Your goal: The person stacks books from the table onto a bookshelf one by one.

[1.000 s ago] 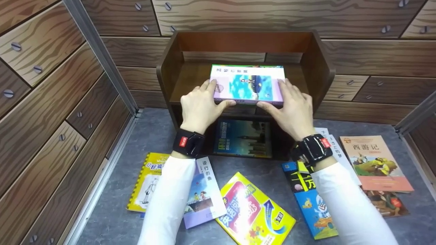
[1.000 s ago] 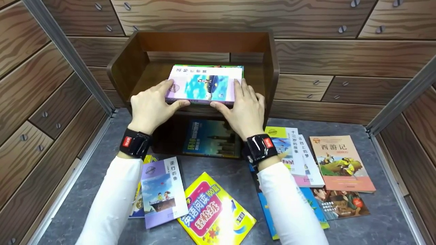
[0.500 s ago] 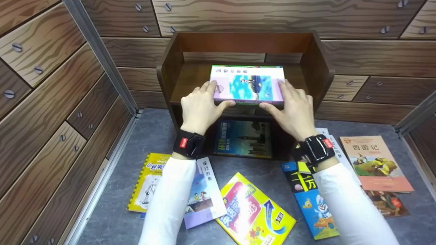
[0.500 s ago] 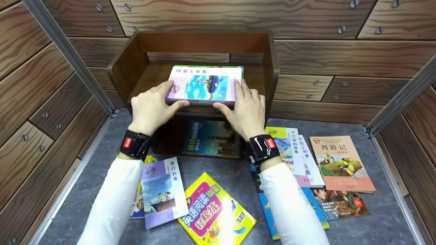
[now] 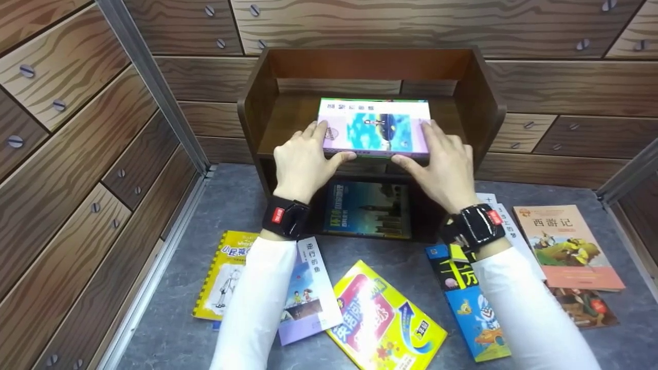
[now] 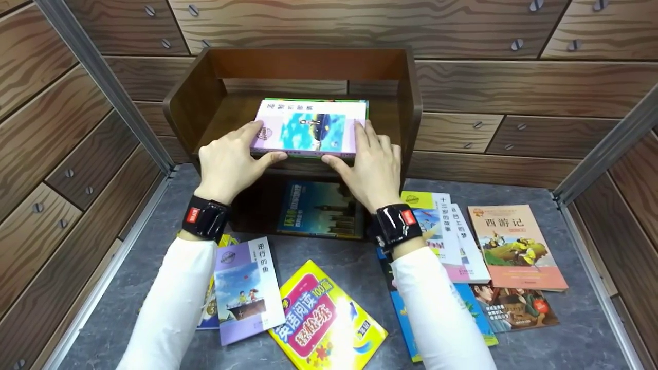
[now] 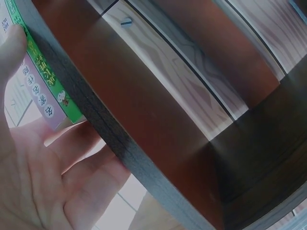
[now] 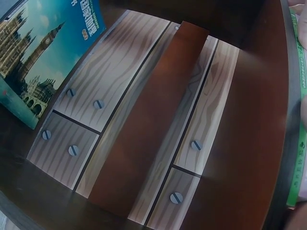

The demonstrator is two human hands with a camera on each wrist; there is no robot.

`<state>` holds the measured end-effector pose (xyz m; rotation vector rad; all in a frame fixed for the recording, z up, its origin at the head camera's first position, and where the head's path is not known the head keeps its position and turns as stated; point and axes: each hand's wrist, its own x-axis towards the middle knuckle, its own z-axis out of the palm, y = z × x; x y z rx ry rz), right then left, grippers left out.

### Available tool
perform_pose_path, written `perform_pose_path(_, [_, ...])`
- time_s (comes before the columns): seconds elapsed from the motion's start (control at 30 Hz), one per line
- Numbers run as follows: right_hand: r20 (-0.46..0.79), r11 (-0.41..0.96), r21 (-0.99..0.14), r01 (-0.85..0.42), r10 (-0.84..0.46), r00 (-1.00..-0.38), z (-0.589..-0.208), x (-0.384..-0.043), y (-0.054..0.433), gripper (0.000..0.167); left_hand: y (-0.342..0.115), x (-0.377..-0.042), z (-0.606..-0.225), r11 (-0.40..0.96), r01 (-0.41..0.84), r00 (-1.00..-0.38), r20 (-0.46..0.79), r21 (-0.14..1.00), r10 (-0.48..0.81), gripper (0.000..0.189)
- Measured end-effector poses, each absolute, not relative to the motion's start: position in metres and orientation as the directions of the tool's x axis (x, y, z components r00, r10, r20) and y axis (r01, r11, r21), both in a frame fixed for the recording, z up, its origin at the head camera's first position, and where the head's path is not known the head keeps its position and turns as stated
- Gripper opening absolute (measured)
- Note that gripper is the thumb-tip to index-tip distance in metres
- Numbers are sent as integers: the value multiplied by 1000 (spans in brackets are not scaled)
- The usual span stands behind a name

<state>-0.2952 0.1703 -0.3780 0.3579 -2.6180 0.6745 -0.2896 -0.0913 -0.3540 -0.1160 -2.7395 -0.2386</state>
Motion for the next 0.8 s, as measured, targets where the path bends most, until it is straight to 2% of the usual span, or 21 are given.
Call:
perform_pose_path(0.27, [462,834,-437,-336,-113,-880,-384,-292,172,106,-96,-286,-359,976,122,-915,401,178,41,103])
perform_pose_path(0.4, [492,819,-452,-353,-102,-865,-389,-289,176,111,-99,-281,-368,956,166,-899,436,240,46,108])
perform_pose_path(0.67, [635,766,-436,-472,-110,-765,-408,-276,181,112,-101,-262,-397,872,334,-825,558,358,87,118])
perform_pose_path(0.8, [715,722,-416,-553,-117,-689,-415,-269,181,107,-103,-251,-415,820,427,-776,621,381,116,115])
